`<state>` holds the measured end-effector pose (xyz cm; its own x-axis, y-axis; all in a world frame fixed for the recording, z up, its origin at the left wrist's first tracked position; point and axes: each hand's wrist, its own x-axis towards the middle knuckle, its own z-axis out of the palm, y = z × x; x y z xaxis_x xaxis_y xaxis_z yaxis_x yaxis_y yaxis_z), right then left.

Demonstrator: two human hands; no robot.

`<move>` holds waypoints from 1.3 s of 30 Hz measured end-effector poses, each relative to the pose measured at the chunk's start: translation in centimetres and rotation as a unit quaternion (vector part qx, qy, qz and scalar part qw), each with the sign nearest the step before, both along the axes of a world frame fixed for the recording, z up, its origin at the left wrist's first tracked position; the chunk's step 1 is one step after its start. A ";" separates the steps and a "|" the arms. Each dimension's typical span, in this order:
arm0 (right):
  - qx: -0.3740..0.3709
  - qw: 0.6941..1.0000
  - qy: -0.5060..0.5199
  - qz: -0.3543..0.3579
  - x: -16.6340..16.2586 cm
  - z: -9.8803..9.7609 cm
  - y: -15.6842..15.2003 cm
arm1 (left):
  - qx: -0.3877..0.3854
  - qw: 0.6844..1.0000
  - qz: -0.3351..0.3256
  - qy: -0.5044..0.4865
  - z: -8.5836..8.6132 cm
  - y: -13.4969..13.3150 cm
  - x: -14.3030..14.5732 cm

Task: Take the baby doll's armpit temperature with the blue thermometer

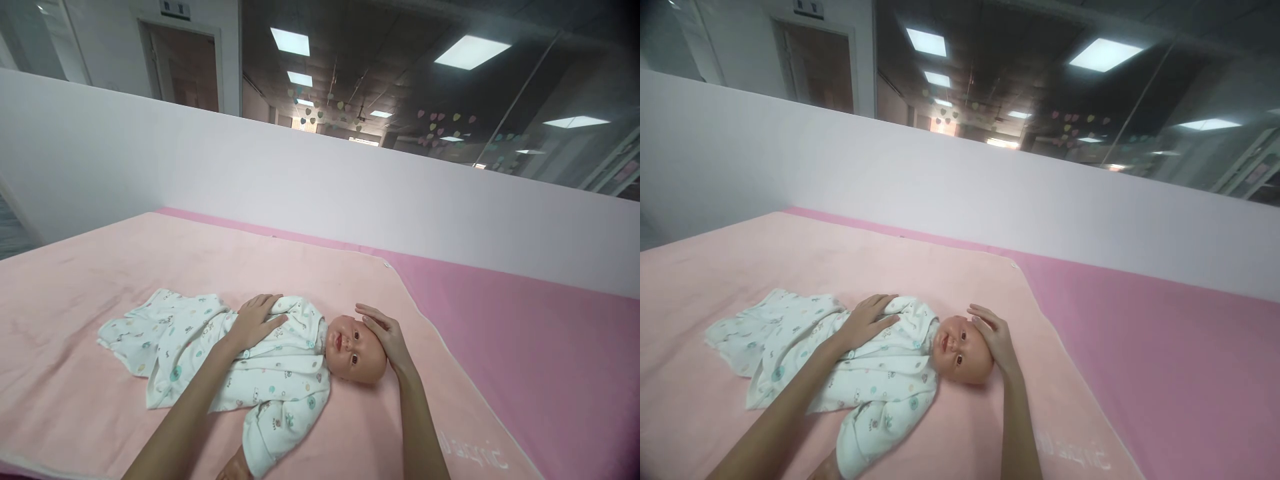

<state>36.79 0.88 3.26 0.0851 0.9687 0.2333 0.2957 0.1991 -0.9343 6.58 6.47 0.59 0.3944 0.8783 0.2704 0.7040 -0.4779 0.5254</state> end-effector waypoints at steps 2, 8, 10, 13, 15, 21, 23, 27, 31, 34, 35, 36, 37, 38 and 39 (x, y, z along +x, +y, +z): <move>0.007 1.000 0.005 0.000 0.0 0.0 0.0 | -0.001 1.000 0.000 0.000 0.0 0.0 0.0; -0.050 0.997 0.017 0.063 -0.2 0.2 -0.4 | 0.002 1.000 -0.001 -0.001 0.0 0.0 0.0; -0.062 0.995 0.029 0.070 -0.2 0.1 -0.3 | 0.004 1.000 -0.001 -0.001 -0.1 0.0 0.0; -0.058 0.995 0.044 0.068 -0.2 -0.1 -0.2 | 0.004 1.000 0.001 -0.002 0.0 0.0 0.0; -0.058 0.995 0.046 0.067 -0.2 -0.1 -0.2 | 0.002 1.000 0.001 -0.003 0.1 0.0 0.0; -0.066 0.995 0.040 0.061 -0.2 0.1 -0.3 | 0.000 1.000 0.003 -0.005 0.3 -0.2 0.1; -0.068 0.995 0.042 0.058 -0.2 0.2 -0.3 | 0.002 1.000 0.006 -0.005 0.3 -0.2 0.2; -0.082 0.994 0.048 0.058 -0.2 0.3 -0.4 | 0.000 1.000 0.007 -0.005 0.1 -0.2 0.2; -0.103 0.991 0.057 0.058 -0.4 0.5 -0.5 | -0.004 1.000 0.002 -0.011 0.1 -0.2 0.1; -0.101 0.991 0.060 0.061 -0.4 0.5 -0.6 | -0.001 1.000 0.001 -0.013 0.1 -0.2 0.0; -0.098 0.991 0.061 0.063 -0.4 0.5 -0.5 | -0.001 1.000 0.001 -0.013 0.1 -0.2 0.0; -0.095 0.991 0.061 0.064 -0.4 0.4 -0.5 | -0.002 1.000 0.002 -0.012 0.1 -0.2 0.0; -0.093 0.992 0.059 0.063 -0.4 0.4 -0.5 | -0.003 1.000 0.003 -0.010 0.2 -0.2 0.0; -0.092 0.993 0.056 0.059 -0.4 0.4 -0.5 | -0.003 1.000 0.003 -0.008 0.2 -0.2 0.0; -0.091 0.993 0.054 0.052 -0.4 0.3 -0.4 | -0.003 1.000 0.004 -0.006 0.2 -0.2 0.0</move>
<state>36.44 0.47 3.56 -0.0019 0.9988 0.0492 0.1787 0.0488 -0.9827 6.62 6.26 0.77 0.3848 0.8829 0.2691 0.7013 -0.4692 0.5367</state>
